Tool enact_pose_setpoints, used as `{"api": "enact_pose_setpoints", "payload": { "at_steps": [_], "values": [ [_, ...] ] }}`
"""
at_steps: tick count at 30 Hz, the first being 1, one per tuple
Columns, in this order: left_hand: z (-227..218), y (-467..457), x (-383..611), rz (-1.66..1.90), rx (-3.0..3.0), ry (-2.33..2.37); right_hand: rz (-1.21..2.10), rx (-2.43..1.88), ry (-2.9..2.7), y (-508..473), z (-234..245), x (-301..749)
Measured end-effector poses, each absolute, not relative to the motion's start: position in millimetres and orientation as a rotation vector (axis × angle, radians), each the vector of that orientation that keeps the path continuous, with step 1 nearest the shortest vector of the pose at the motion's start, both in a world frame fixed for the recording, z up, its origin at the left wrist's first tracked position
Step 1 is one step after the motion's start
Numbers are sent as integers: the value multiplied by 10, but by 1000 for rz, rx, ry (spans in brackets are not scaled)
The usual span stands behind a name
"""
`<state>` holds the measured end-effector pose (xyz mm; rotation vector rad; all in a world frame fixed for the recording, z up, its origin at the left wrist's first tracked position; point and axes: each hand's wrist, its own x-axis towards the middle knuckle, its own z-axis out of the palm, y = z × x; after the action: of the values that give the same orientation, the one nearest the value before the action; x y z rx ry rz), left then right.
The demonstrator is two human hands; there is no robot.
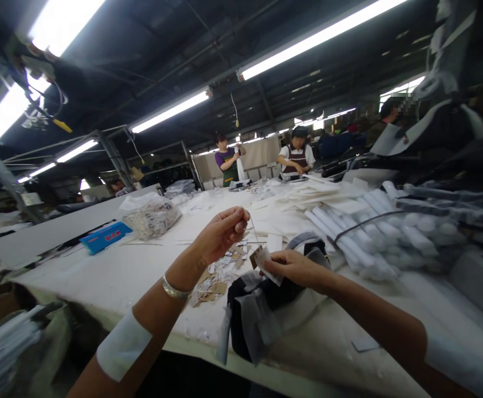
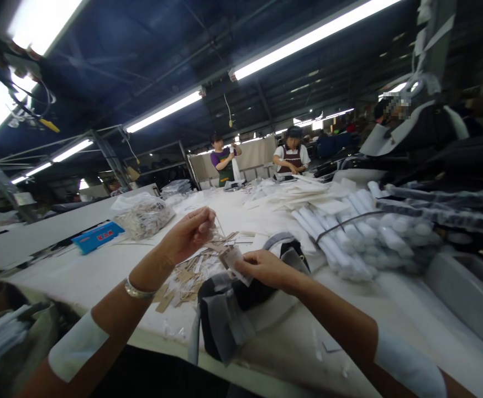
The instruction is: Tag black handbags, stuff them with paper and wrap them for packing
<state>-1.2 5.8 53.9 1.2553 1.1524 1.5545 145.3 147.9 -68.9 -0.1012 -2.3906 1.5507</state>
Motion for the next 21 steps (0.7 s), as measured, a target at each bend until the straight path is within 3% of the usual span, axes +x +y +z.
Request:
{"api": "enact_pose_setpoints", "payload": {
  "at_steps": [6,11,21],
  "values": [
    [567,138,153,1593,1266,1028,1642,-134,-2133,1484,-710,1454],
    [511,276,208,1561,1265,1036,1743,88,-1966,1545,-686,1536],
    [269,317,163,1415,1328,1431,1872,-14,-1958,1529,-684,1662]
  ]
}}
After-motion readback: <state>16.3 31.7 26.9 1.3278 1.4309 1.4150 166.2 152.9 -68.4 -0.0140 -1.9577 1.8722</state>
